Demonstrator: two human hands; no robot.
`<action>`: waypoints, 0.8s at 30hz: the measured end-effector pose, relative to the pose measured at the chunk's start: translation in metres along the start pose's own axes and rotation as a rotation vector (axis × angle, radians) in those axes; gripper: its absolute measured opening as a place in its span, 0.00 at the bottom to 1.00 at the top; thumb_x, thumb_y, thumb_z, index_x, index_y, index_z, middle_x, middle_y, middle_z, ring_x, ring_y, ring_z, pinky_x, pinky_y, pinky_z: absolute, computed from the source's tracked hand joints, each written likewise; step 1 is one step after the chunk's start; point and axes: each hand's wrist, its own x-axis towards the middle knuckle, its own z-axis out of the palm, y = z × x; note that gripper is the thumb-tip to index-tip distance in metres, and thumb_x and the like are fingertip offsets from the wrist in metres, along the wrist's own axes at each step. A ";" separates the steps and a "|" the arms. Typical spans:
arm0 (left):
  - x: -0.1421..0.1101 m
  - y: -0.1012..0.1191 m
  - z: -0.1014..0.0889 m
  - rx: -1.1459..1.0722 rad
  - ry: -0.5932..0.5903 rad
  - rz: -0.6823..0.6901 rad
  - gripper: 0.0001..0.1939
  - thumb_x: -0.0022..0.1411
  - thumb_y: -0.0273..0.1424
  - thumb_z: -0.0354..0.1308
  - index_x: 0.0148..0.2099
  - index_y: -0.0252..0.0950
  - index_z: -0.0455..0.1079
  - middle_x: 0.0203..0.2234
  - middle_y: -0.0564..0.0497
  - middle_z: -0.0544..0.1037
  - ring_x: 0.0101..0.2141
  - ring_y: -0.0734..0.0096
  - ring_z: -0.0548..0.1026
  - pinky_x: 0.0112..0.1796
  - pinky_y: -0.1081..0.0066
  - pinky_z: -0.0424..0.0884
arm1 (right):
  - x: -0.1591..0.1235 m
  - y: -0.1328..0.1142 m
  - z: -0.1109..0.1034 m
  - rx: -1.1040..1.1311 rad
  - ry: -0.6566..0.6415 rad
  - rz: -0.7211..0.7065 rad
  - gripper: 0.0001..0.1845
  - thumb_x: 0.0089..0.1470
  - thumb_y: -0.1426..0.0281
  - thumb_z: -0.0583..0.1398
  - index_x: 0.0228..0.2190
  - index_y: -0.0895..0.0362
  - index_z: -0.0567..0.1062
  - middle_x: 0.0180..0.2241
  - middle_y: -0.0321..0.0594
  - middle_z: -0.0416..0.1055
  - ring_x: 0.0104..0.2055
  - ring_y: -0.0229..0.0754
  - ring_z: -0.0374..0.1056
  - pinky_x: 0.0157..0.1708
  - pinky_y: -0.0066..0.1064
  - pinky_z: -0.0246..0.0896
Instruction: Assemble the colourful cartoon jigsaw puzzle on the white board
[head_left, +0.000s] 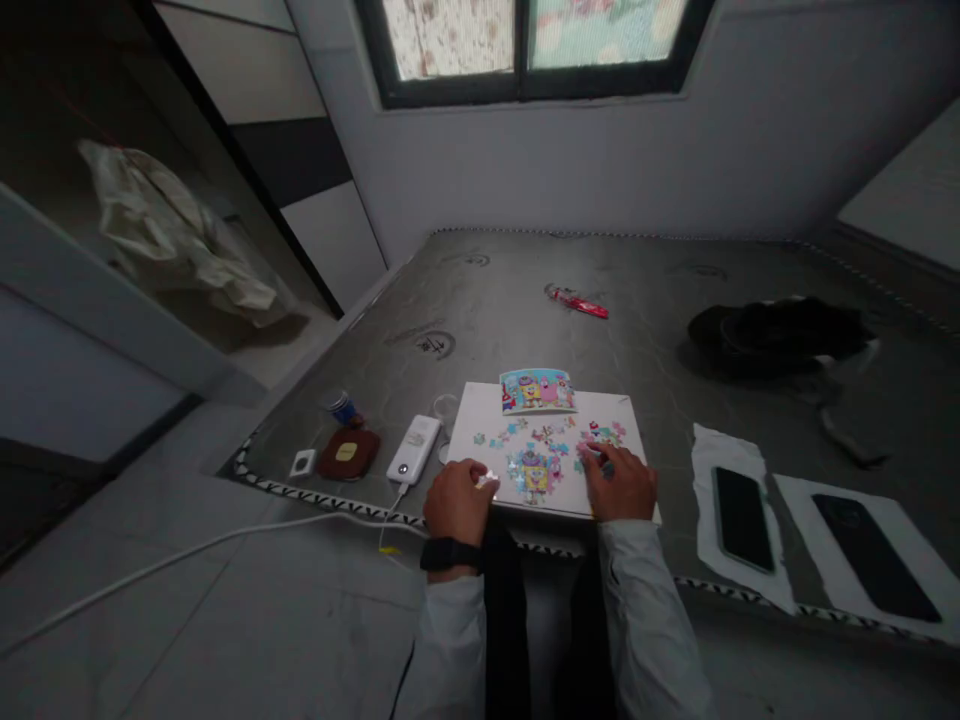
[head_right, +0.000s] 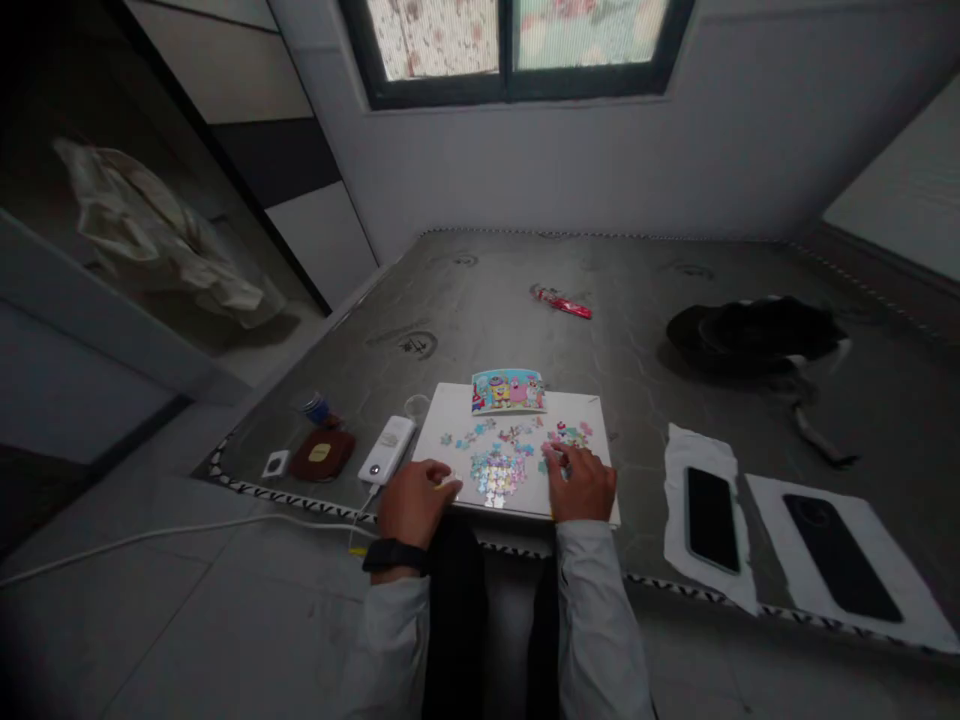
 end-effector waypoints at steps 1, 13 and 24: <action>0.001 0.000 0.002 -0.009 0.005 0.004 0.09 0.51 0.35 0.67 0.37 0.42 0.77 0.34 0.52 0.80 0.36 0.65 0.76 0.35 0.69 0.64 | -0.001 -0.001 0.001 0.002 -0.003 -0.004 0.15 0.60 0.57 0.58 0.38 0.52 0.80 0.33 0.38 0.77 0.37 0.43 0.68 0.40 0.35 0.47; 0.004 0.002 0.015 -0.029 0.035 0.042 0.08 0.55 0.33 0.65 0.38 0.38 0.78 0.35 0.50 0.79 0.37 0.67 0.77 0.39 0.69 0.67 | -0.003 0.003 0.005 -0.039 0.014 0.001 0.14 0.59 0.59 0.59 0.40 0.52 0.81 0.34 0.40 0.77 0.36 0.43 0.68 0.41 0.36 0.47; -0.003 0.006 0.017 0.039 0.040 0.038 0.08 0.57 0.31 0.63 0.41 0.37 0.76 0.37 0.48 0.78 0.39 0.65 0.76 0.41 0.67 0.67 | -0.003 -0.001 -0.001 -0.031 0.189 0.008 0.11 0.61 0.63 0.58 0.37 0.52 0.80 0.32 0.37 0.78 0.34 0.41 0.68 0.42 0.35 0.46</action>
